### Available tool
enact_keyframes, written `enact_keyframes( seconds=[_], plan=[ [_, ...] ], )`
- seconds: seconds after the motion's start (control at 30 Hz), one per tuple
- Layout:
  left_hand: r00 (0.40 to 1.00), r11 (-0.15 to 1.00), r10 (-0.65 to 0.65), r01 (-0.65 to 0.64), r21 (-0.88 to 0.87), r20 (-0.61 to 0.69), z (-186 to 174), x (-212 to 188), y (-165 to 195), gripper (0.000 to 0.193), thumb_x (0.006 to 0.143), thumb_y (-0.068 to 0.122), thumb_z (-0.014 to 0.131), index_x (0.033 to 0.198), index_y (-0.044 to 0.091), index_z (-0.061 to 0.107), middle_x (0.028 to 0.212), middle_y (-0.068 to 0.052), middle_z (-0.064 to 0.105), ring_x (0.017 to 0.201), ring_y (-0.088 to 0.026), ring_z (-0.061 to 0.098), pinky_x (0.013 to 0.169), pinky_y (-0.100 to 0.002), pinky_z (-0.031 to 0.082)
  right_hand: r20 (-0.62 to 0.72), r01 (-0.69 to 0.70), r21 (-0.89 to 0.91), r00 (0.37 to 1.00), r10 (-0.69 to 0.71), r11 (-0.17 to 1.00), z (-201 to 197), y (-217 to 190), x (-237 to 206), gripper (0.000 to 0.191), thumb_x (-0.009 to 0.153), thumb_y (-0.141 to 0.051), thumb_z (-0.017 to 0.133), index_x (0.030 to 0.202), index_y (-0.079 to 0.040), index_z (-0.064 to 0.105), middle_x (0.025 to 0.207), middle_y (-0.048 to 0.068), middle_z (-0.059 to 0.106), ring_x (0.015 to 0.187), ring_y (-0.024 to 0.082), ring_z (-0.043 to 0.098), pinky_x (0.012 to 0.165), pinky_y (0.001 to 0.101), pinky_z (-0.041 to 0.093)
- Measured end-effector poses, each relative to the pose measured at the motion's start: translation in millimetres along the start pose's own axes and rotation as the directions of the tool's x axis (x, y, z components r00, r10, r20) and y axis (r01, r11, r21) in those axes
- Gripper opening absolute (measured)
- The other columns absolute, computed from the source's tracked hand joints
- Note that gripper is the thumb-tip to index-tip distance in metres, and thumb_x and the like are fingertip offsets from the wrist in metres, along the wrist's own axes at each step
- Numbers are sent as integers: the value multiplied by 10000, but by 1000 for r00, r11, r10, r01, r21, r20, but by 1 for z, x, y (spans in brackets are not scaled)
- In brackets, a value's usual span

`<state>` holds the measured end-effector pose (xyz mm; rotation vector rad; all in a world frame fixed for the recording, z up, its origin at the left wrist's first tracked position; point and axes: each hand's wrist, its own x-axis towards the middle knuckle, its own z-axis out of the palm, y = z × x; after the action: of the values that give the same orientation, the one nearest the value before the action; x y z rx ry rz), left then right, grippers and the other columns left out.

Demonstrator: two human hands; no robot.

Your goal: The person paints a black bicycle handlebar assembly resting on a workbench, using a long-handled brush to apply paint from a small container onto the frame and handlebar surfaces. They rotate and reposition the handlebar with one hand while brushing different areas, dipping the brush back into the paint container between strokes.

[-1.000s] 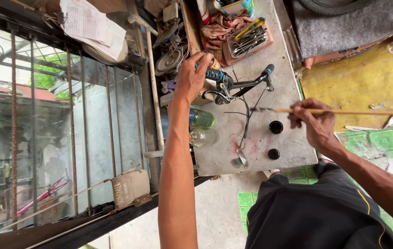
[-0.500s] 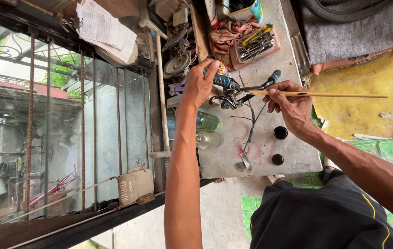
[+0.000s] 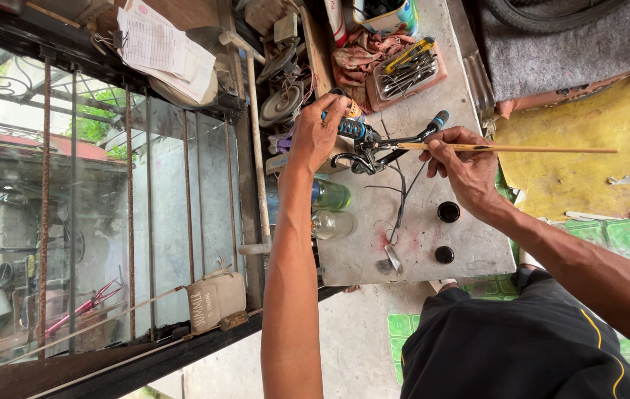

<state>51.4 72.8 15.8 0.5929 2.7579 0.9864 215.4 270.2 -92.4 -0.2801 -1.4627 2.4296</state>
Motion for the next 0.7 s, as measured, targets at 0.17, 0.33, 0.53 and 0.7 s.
enact_keyframes(
  seconds=[0.17, 0.33, 0.53, 0.7],
  plan=[
    [1000, 1000, -22, 22, -1, 13, -1, -1, -2, 507, 999, 520, 542, 1133, 73, 740, 936, -121, 792, 881, -278, 754, 826, -390, 556, 4, 16, -31, 1000, -16, 999, -4, -1, 1, 194, 1038, -179, 685, 1019, 13, 661, 840, 124, 739, 622, 110, 678, 504, 218, 496],
    [999, 1000, -13, 14, -13, 29, -2, -1, -3, 469, 1016, 484, 527, 1145, 93, 749, 970, -102, 802, 913, -249, 751, 854, -376, 551, -11, 36, 45, 999, -35, 998, 0, 0, 2, 206, 1028, -197, 692, 1041, 6, 666, 860, 122, 741, 612, 107, 666, 498, 212, 479],
    [999, 1000, -10, 10, -17, 31, -2, 0, -5, 454, 1024, 468, 530, 1156, 94, 750, 975, -94, 805, 926, -232, 754, 864, -367, 551, -7, -18, -8, 1000, 18, 1000, -1, -2, -2, 195, 1037, -188, 674, 1017, 6, 664, 851, 120, 742, 628, 99, 667, 524, 203, 478],
    [999, 999, -25, 27, -43, 30, -3, 1, -9, 450, 1018, 459, 533, 1144, 85, 749, 979, -91, 811, 925, -227, 760, 861, -360, 554, -29, -16, 68, 999, 18, 998, 3, -2, 1, 171, 1032, -167, 679, 1034, 3, 666, 866, 109, 741, 621, 97, 657, 520, 204, 476]
  ],
)
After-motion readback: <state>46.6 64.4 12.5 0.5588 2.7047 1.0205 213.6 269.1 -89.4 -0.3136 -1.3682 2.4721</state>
